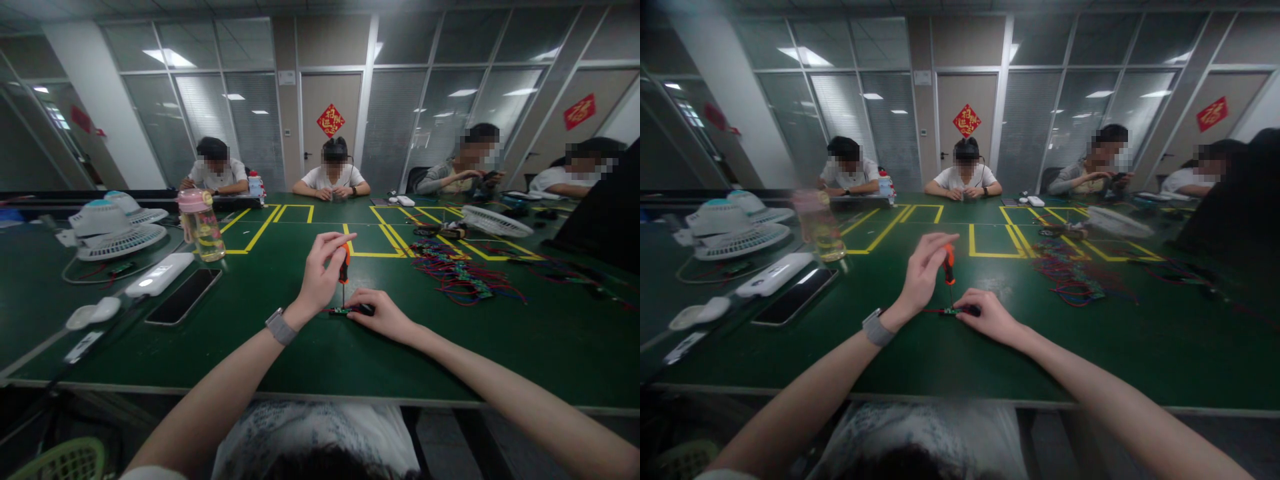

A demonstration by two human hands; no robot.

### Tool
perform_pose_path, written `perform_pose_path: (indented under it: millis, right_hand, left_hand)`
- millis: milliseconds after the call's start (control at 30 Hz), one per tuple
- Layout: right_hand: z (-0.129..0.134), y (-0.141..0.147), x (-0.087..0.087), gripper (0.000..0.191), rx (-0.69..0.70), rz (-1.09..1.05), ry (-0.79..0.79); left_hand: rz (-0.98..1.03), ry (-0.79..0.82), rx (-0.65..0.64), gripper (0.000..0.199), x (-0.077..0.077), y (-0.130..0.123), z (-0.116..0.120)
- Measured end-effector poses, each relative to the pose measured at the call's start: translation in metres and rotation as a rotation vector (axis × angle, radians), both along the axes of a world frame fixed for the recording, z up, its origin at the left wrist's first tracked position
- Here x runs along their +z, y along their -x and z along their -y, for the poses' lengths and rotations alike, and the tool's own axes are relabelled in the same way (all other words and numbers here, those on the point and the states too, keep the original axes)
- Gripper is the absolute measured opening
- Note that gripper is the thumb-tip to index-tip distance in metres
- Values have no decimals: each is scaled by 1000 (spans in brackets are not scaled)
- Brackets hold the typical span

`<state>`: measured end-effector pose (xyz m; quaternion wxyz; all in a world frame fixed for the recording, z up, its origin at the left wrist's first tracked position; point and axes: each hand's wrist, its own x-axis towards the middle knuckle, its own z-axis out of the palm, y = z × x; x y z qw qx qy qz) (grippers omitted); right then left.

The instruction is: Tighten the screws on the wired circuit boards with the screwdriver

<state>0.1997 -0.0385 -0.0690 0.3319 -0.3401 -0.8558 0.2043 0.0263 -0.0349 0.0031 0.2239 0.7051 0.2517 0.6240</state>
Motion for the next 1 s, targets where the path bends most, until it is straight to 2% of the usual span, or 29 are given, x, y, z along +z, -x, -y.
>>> perform_pose_path:
  millis: [67,133,200,333,400,467,567,633,800,867,1000]
  right_hand:
    - [1,0,0,14,-2,-3,2]
    - [1,0,1,14,-3,-2,5]
    - [2,0,2,14,-3,0,8]
    - [2,0,2,15,-3,-2,6]
    - [1,0,1,15,0,-3,1]
    - [1,0,1,15,-2,-5,0]
    - [1,0,1,15,-5,-8,3]
    - [1,0,1,15,-5,-6,7]
    - [1,0,2,15,0,-3,7]
    - [1,0,2,15,-1,-2,7]
    - [1,0,2,15,-3,-2,5]
  left_hand:
    - [37,49,-103,31,-1,-1,-1]
    - [63,94,-153,32,-2,-2,-1]
    - [45,94,-126,30,-2,-2,-1]
    - [-4,6,28,20,-2,-1,0]
    - [-8,-10,62,19,-1,-1,0]
    - [-4,16,14,24,-1,-1,-2]
    - [55,117,-131,32,-2,-2,-4]
    - [90,160,-159,33,-3,-3,-5]
    - [9,47,54,22,-3,-1,-4]
    - [-4,30,76,22,-2,0,-4]
    - [55,93,-90,31,-2,-2,-5]
